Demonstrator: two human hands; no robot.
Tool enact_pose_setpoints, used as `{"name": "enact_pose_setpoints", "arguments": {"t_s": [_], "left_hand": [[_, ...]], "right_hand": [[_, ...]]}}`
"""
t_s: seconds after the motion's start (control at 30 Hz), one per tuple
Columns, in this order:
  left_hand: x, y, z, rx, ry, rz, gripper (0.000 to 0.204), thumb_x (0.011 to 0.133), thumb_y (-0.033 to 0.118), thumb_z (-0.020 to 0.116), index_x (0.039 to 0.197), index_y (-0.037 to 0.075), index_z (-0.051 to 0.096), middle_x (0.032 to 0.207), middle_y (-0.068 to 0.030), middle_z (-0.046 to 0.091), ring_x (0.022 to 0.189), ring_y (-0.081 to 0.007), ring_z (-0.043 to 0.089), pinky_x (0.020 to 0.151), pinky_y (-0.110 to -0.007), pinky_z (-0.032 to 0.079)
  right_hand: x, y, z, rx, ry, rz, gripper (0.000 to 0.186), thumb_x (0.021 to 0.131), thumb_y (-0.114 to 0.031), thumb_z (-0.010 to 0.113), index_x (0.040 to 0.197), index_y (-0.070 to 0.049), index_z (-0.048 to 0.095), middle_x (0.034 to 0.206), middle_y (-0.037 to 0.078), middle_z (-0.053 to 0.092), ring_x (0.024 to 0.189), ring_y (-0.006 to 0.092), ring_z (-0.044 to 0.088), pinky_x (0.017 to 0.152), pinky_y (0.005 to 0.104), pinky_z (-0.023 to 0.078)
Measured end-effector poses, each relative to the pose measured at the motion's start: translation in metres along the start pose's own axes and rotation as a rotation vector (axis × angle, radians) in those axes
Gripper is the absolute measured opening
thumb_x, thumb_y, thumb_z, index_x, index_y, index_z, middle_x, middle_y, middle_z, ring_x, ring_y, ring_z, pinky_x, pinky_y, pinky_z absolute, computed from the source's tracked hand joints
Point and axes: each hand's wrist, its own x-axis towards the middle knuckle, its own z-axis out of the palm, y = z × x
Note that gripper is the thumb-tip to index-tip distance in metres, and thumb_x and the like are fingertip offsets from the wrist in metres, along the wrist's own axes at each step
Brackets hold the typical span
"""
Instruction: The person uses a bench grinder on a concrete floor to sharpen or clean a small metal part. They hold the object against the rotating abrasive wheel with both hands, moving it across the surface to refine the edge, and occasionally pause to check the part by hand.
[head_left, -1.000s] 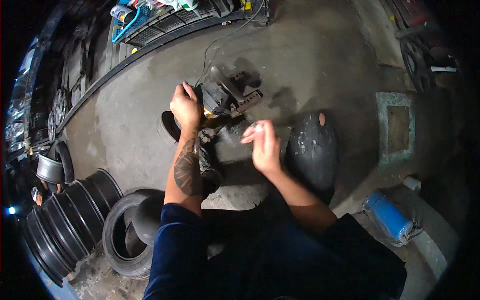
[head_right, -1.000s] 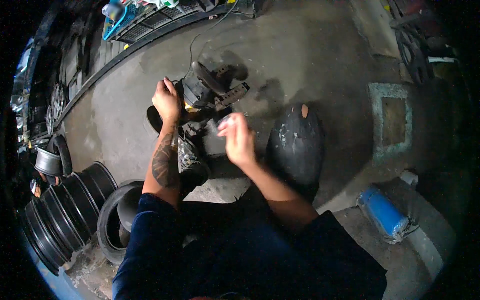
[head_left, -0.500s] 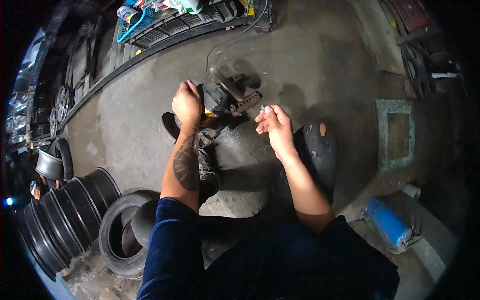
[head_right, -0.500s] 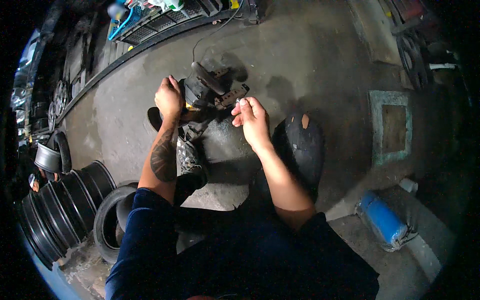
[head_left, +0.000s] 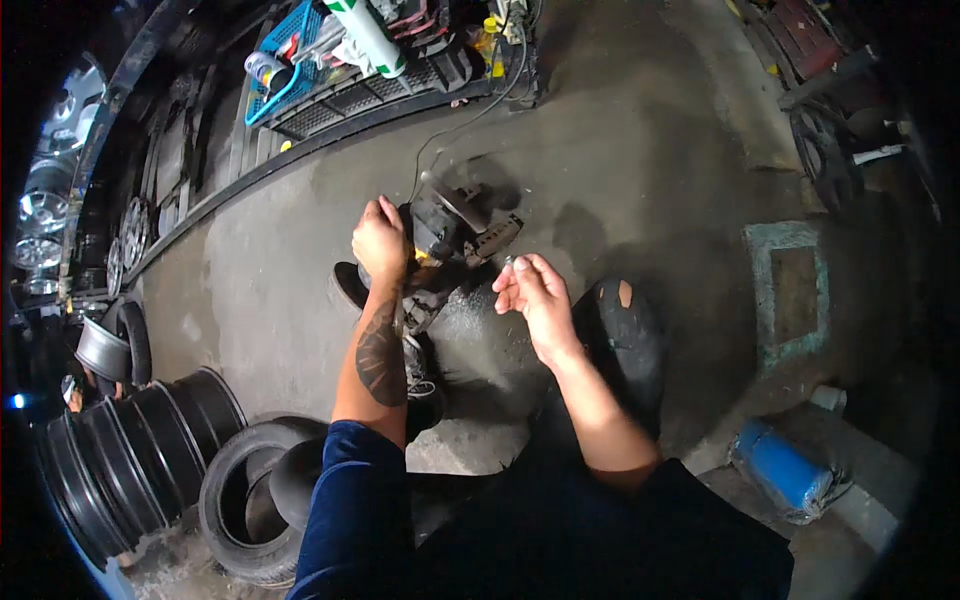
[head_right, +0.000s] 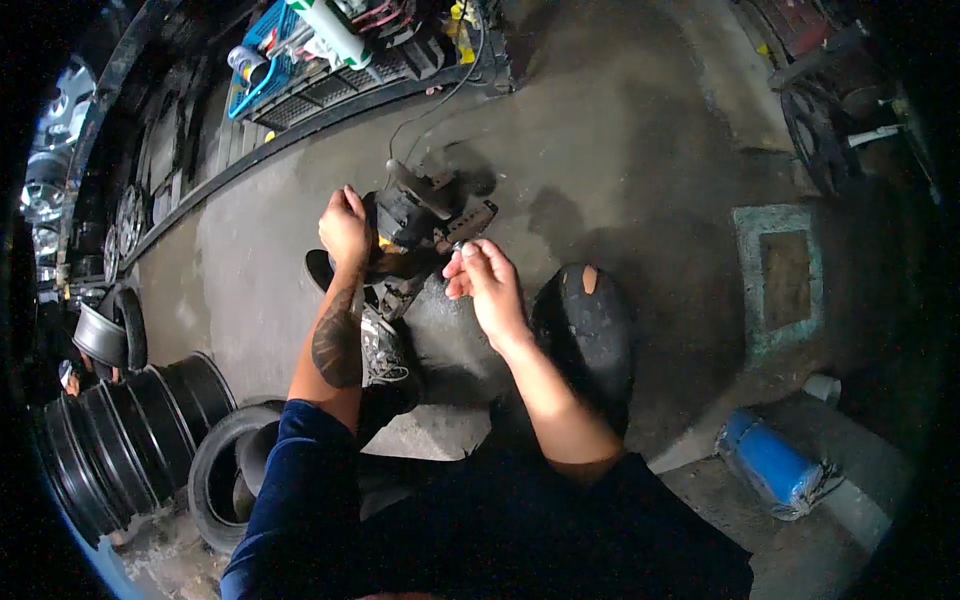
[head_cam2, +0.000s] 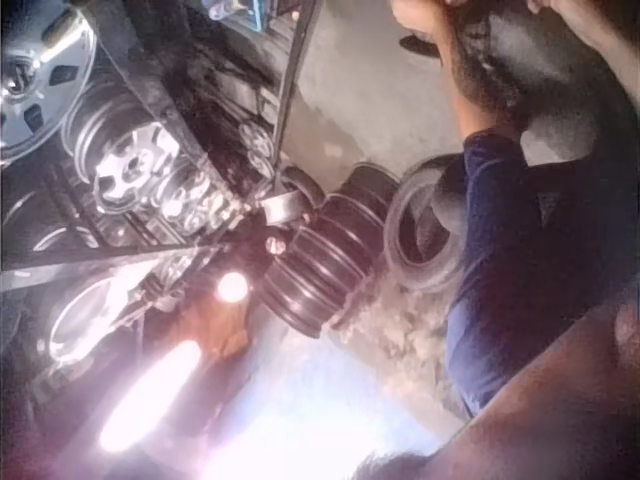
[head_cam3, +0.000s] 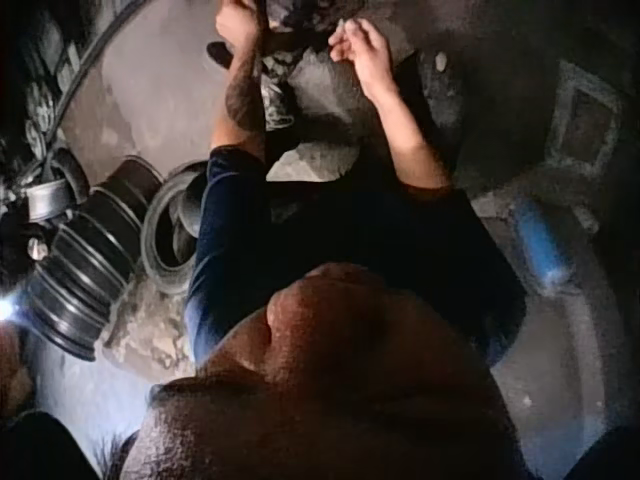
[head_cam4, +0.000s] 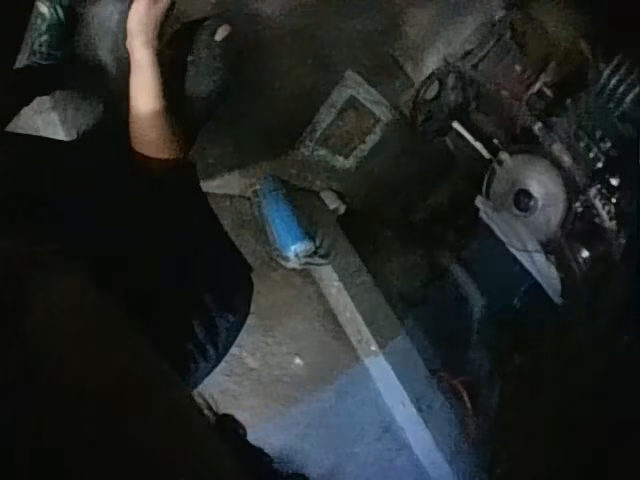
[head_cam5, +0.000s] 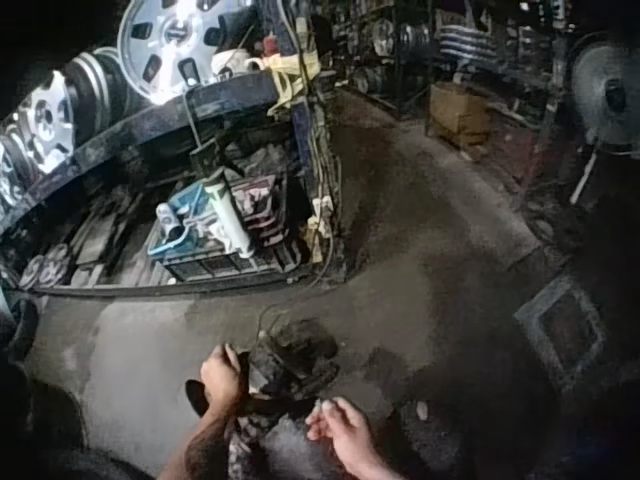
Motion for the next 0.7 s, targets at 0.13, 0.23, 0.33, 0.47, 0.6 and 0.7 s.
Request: {"name": "enact_pose_setpoints", "arguments": {"t_s": [0.13,0.23,0.33,0.47,0.6,0.7], "left_hand": [[0.005,0.008,-0.002,-0.007,-0.018,-0.063,0.035,0.093,0.035,0.053,0.077,0.006,0.064,0.07,-0.0217,0.063,0.066,-0.0428,0.062,0.059,-0.05,0.049],[0.009,0.009,-0.001,0.066,-0.041,-0.088,0.036,0.093,0.035,0.052,0.078,0.005,0.064,0.071,-0.0225,0.063,0.068,-0.043,0.063,0.061,-0.051,0.049],[0.009,0.008,0.0,0.077,-0.06,-0.075,0.036,0.093,0.036,0.052,0.076,0.005,0.062,0.072,-0.0228,0.064,0.069,-0.0431,0.063,0.061,-0.052,0.05],[0.006,0.012,0.001,0.104,-0.071,-0.028,0.036,0.093,0.036,0.051,0.077,0.006,0.063,0.073,-0.0213,0.065,0.068,-0.0424,0.064,0.061,-0.051,0.051],[0.003,0.021,0.001,0.119,-0.053,-0.064,0.034,0.093,0.035,0.052,0.078,0.007,0.063,0.073,-0.0208,0.065,0.067,-0.0427,0.064,0.06,-0.051,0.051],[0.005,0.02,0.002,0.118,-0.04,-0.027,0.034,0.093,0.033,0.052,0.075,0.005,0.061,0.072,-0.0209,0.065,0.067,-0.0428,0.063,0.059,-0.051,0.05]], "right_hand": [[-0.004,-0.006,0.001,0.008,-0.006,-0.011,0.021,0.101,-0.025,0.047,0.095,-0.006,0.053,0.082,0.007,0.062,0.062,0.0122,0.058,0.06,0.0272,0.049],[-0.007,-0.014,0.0,0.026,0.016,-0.014,0.021,0.101,-0.025,0.047,0.095,-0.006,0.054,0.082,0.007,0.061,0.063,0.0127,0.057,0.061,0.0275,0.048],[-0.011,-0.023,-0.001,0.112,0.004,-0.049,0.021,0.1,-0.026,0.048,0.095,-0.006,0.055,0.083,0.007,0.061,0.065,0.0142,0.057,0.063,0.028,0.048],[-0.011,-0.023,-0.006,0.157,0.047,-0.039,0.026,0.099,-0.03,0.05,0.092,-0.006,0.055,0.081,0.007,0.062,0.063,0.013,0.057,0.062,0.0282,0.049],[-0.009,-0.021,-0.005,0.185,0.032,-0.02,0.026,0.099,-0.03,0.051,0.092,-0.006,0.055,0.081,0.007,0.061,0.063,0.0132,0.057,0.062,0.028,0.049],[-0.007,-0.018,-0.002,0.2,0.03,-0.028,0.026,0.099,-0.03,0.05,0.093,-0.005,0.055,0.081,0.007,0.061,0.064,0.0133,0.057,0.063,0.0274,0.049]]}}
